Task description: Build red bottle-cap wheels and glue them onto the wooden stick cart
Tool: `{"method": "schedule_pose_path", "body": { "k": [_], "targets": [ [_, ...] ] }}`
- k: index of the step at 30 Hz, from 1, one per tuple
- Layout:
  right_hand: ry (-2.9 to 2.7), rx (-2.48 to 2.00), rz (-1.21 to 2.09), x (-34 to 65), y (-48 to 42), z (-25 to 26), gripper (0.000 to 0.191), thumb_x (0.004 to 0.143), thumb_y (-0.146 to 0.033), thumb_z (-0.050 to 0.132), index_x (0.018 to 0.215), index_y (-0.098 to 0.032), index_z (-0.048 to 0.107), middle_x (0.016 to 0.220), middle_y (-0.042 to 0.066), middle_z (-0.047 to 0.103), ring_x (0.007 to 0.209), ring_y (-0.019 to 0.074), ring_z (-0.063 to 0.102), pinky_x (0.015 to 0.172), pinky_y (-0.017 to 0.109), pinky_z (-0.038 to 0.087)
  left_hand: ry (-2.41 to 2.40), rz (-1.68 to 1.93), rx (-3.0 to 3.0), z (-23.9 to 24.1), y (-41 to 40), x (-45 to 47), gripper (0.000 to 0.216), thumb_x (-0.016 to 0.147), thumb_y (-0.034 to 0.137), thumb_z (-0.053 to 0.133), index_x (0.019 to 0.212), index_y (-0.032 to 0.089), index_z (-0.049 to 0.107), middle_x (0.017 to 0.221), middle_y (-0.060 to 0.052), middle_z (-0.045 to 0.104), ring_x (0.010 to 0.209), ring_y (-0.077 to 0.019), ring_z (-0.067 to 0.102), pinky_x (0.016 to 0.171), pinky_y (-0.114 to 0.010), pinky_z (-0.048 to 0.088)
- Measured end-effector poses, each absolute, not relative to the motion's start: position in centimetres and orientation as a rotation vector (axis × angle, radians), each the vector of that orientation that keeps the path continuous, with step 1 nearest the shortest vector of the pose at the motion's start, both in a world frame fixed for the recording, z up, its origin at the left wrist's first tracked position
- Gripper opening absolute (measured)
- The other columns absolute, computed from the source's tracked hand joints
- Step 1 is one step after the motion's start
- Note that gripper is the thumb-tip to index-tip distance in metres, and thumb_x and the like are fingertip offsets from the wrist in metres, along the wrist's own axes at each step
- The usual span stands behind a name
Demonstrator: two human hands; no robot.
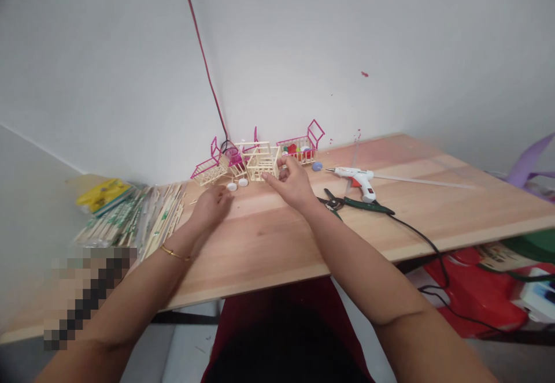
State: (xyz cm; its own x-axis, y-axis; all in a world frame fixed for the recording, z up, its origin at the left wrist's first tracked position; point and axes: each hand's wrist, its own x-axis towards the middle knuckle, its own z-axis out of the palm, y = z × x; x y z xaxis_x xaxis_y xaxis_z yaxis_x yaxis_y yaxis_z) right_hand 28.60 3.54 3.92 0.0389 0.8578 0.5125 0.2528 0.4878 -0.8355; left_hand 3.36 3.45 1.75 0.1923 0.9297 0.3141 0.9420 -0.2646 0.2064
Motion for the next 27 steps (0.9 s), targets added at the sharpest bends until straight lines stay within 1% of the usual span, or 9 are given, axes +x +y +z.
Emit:
{"method": "schedule_pose_path", "body": {
  "k": [2, 5, 7, 10, 13, 15, 21, 25, 27],
  "targets": [
    [-1.507, -1.012, 0.637, 28.5, 3.4, 4.1, 0.035, 0.070, -0.045, 0.070, 0.088, -0.022, 0.050, 0.080, 0.001, 0.056, 0.060, 0.0118, 0.048, 0.053, 0.026, 0.040, -1.846, -0.653, -2.397, 1.7, 4.8, 3.5, 0.025, 0.086, 0.026, 0.049, 0.105, 0.014, 0.062, 0.107, -0.013, 0.066, 0.102, -0.0237, 0.059, 0.091, -0.036, 0.046],
    [-1.518, -1.011, 0.677, 28.4, 3.2, 4.1, 0.036, 0.071, -0.045, 0.070, 0.089, -0.022, 0.049, 0.079, 0.001, 0.056, 0.059, 0.0122, 0.049, 0.053, 0.027, 0.040, -1.770, -0.661, -2.442, 1.5, 6.4, 3.5, 0.028, 0.083, 0.021, 0.053, 0.108, 0.015, 0.061, 0.116, -0.012, 0.063, 0.108, -0.0229, 0.056, 0.094, -0.034, 0.044],
    [-1.525, -1.016, 0.683, 28.4, 3.2, 4.0, 0.037, 0.071, -0.045, 0.070, 0.090, -0.021, 0.050, 0.080, 0.001, 0.056, 0.060, 0.0126, 0.050, 0.053, 0.027, 0.040, -1.787, -0.617, -2.423, 1.4, 7.0, 3.6, 0.027, 0.084, 0.022, 0.052, 0.108, 0.017, 0.062, 0.117, -0.011, 0.063, 0.108, -0.0229, 0.056, 0.093, -0.034, 0.044],
    [-1.527, -1.013, 0.675, 28.5, 3.3, 3.9, 0.036, 0.071, -0.046, 0.070, 0.089, -0.022, 0.050, 0.081, 0.002, 0.057, 0.061, 0.0129, 0.051, 0.053, 0.027, 0.041, -1.831, -0.513, -2.354, 1.5, 7.1, 3.6, 0.025, 0.087, 0.023, 0.047, 0.105, 0.019, 0.063, 0.111, -0.010, 0.064, 0.102, -0.0235, 0.059, 0.086, -0.034, 0.046],
    [-1.524, -1.005, 0.672, 28.5, 3.4, 3.8, 0.036, 0.071, -0.047, 0.070, 0.089, -0.022, 0.050, 0.083, 0.002, 0.058, 0.061, 0.0128, 0.051, 0.054, 0.027, 0.042, -1.848, -0.439, -2.298, 1.8, 6.4, 3.4, 0.027, 0.089, 0.025, 0.044, 0.108, 0.018, 0.061, 0.108, -0.011, 0.065, 0.098, -0.0244, 0.060, 0.081, -0.034, 0.046],
    [-1.525, -1.004, 0.676, 28.5, 3.3, 3.9, 0.037, 0.070, -0.046, 0.071, 0.088, -0.022, 0.050, 0.084, 0.002, 0.058, 0.061, 0.0130, 0.051, 0.054, 0.028, 0.043, -1.833, -0.403, -2.291, 2.0, 5.8, 3.2, 0.028, 0.090, 0.026, 0.042, 0.110, 0.017, 0.059, 0.107, -0.011, 0.064, 0.098, -0.0242, 0.059, 0.080, -0.033, 0.045],
    [-1.533, -1.009, 0.715, 28.4, 3.0, 4.2, 0.038, 0.070, -0.047, 0.070, 0.089, -0.022, 0.049, 0.080, 0.002, 0.058, 0.062, 0.0138, 0.052, 0.054, 0.028, 0.042, -1.855, -0.240, -2.252, 2.2, 4.0, 1.9, 0.031, 0.093, 0.029, 0.038, 0.106, 0.015, 0.061, 0.107, -0.012, 0.064, 0.098, -0.0225, 0.059, 0.082, -0.031, 0.044],
    [-1.530, -1.013, 0.714, 28.4, 3.0, 4.2, 0.038, 0.069, -0.047, 0.071, 0.088, -0.022, 0.049, 0.079, 0.001, 0.056, 0.061, 0.0132, 0.051, 0.053, 0.027, 0.041, -1.876, -0.163, -2.193, 2.3, 3.4, 0.3, 0.032, 0.093, 0.030, 0.037, 0.107, 0.015, 0.061, 0.110, -0.012, 0.064, 0.101, -0.0240, 0.059, 0.082, -0.032, 0.045],
    [-1.529, -1.016, 0.702, 28.4, 3.1, 4.2, 0.037, 0.069, -0.046, 0.071, 0.087, -0.022, 0.049, 0.081, 0.001, 0.056, 0.061, 0.0129, 0.051, 0.053, 0.027, 0.041, -1.886, -0.146, -2.162, 2.5, 3.2, -0.6, 0.034, 0.092, 0.030, 0.036, 0.112, 0.015, 0.060, 0.112, -0.013, 0.064, 0.102, -0.0243, 0.059, 0.083, -0.032, 0.045]
  ]
}}
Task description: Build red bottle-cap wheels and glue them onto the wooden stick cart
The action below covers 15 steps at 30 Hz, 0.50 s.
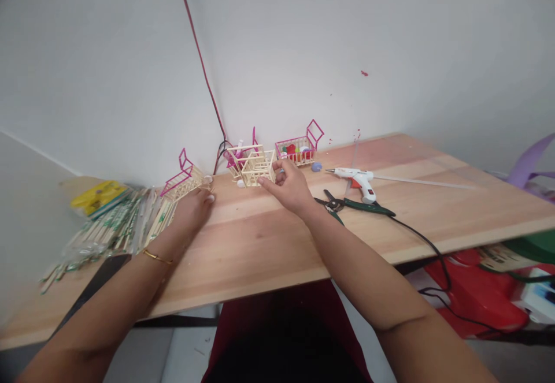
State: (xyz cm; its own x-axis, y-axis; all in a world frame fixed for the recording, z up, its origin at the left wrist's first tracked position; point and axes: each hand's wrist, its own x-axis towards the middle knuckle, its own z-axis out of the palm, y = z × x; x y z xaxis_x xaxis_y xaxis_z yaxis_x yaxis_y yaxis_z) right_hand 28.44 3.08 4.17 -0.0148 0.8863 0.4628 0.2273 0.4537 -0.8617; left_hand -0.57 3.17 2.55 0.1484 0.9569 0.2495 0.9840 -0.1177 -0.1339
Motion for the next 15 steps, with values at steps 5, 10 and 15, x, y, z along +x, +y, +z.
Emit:
{"method": "schedule_pose_path", "body": {
  "k": [5, 10, 15],
  "targets": [
    [-1.518, -1.015, 0.689, 28.4, 3.1, 4.1, 0.038, 0.068, -0.047, 0.071, 0.088, -0.022, 0.050, 0.080, 0.001, 0.056, 0.060, 0.0124, 0.049, 0.052, 0.027, 0.041, -2.016, -0.121, -1.968, 3.4, 2.6, -1.8, 0.038, 0.091, 0.026, 0.035, 0.120, 0.010, 0.055, 0.110, -0.018, 0.063, 0.098, -0.0275, 0.061, 0.082, -0.036, 0.047],
    [-1.512, -1.028, 0.715, 28.5, 3.1, 4.2, 0.038, 0.068, -0.044, 0.072, 0.089, -0.022, 0.049, 0.077, 0.000, 0.054, 0.059, 0.0119, 0.047, 0.052, 0.026, 0.039, -1.877, -0.185, -2.111, 3.3, 3.9, -0.4, 0.032, 0.090, 0.021, 0.038, 0.110, 0.010, 0.060, 0.113, -0.019, 0.062, 0.107, -0.0289, 0.058, 0.093, -0.040, 0.045],
    [-1.514, -1.050, 0.689, 28.6, 3.4, 4.0, 0.037, 0.071, -0.045, 0.071, 0.090, -0.022, 0.050, 0.078, 0.000, 0.055, 0.059, 0.0119, 0.048, 0.053, 0.026, 0.039, -1.717, -0.351, -2.538, 1.3, 8.7, 2.2, 0.038, 0.091, 0.017, 0.036, 0.125, 0.011, 0.053, 0.134, -0.014, 0.054, 0.125, -0.0207, 0.049, 0.107, -0.033, 0.037]
  ]
}}
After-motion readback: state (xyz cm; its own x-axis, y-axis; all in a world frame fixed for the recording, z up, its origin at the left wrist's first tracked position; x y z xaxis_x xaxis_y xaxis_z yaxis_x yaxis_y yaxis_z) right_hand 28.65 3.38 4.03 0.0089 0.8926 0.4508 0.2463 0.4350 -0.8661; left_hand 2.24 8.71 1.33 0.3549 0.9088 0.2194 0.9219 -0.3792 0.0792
